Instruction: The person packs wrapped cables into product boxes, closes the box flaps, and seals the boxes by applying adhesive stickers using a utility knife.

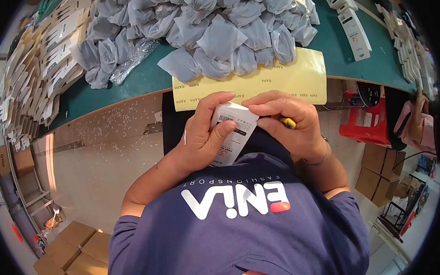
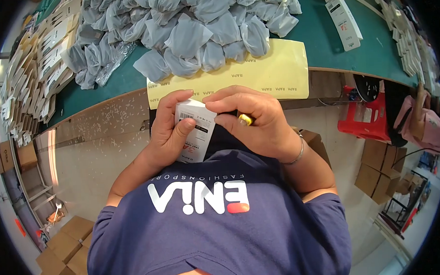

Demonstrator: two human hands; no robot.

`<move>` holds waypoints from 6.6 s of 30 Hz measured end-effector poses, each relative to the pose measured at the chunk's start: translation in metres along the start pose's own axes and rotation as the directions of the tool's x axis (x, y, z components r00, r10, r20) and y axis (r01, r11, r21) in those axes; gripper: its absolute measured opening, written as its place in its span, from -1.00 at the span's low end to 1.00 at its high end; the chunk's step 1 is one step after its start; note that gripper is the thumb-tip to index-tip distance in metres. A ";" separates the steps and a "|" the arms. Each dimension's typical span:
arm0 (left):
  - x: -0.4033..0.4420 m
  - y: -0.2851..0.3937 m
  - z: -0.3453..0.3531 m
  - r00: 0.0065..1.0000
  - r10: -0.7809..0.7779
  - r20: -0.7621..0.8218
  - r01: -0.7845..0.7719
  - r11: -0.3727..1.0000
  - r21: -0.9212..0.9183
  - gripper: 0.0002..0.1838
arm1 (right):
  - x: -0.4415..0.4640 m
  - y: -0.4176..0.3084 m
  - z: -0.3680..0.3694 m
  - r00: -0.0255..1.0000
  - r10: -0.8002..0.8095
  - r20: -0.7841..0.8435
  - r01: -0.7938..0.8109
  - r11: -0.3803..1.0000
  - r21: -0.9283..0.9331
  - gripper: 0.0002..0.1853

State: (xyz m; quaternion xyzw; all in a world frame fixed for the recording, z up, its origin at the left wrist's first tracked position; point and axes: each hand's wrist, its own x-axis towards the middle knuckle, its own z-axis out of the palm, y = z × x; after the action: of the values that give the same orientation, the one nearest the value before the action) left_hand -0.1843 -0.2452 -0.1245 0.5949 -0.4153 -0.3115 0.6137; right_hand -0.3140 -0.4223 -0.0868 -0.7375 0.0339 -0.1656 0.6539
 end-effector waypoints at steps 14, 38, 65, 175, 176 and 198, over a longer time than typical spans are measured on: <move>0.007 0.012 -0.003 0.991 0.132 0.025 -0.134 0.978 0.159 -0.70 | -0.007 -0.021 -0.035 0.942 0.334 -0.022 -0.301 0.875 0.380 -0.88; 0.048 0.007 0.014 0.913 0.348 0.212 -0.400 0.662 0.634 -0.72 | 0.019 0.029 -0.057 0.948 -0.292 -0.131 -0.003 0.402 -0.916 -0.83; -0.006 0.018 -0.017 0.990 -0.050 -0.134 0.053 0.998 0.021 -0.70 | 0.025 -0.013 0.031 0.996 -0.035 -0.077 0.001 0.914 -0.406 -0.93; 0.034 0.071 -0.277 0.623 0.762 -0.176 0.106 0.141 0.984 -0.62 | 0.026 -0.029 -0.186 0.855 0.055 -0.515 -0.324 0.833 -0.449 -0.75; 0.046 0.077 -0.297 0.656 0.746 -0.110 0.077 0.079 0.994 -0.58 | 0.026 -0.030 -0.171 0.862 0.063 -0.504 -0.321 0.837 -0.444 -0.74; 0.054 0.109 -0.177 0.955 0.294 0.035 -0.292 0.955 -0.051 -0.04 | 0.101 -0.038 -0.110 0.859 0.253 -0.445 -0.437 0.814 -0.381 -0.82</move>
State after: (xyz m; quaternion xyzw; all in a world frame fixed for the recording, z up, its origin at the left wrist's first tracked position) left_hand -0.0156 -0.1988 -0.0001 0.5062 -0.5045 -0.2389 0.6574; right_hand -0.2567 -0.5484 -0.0193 -0.8087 0.3326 -0.1658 0.4559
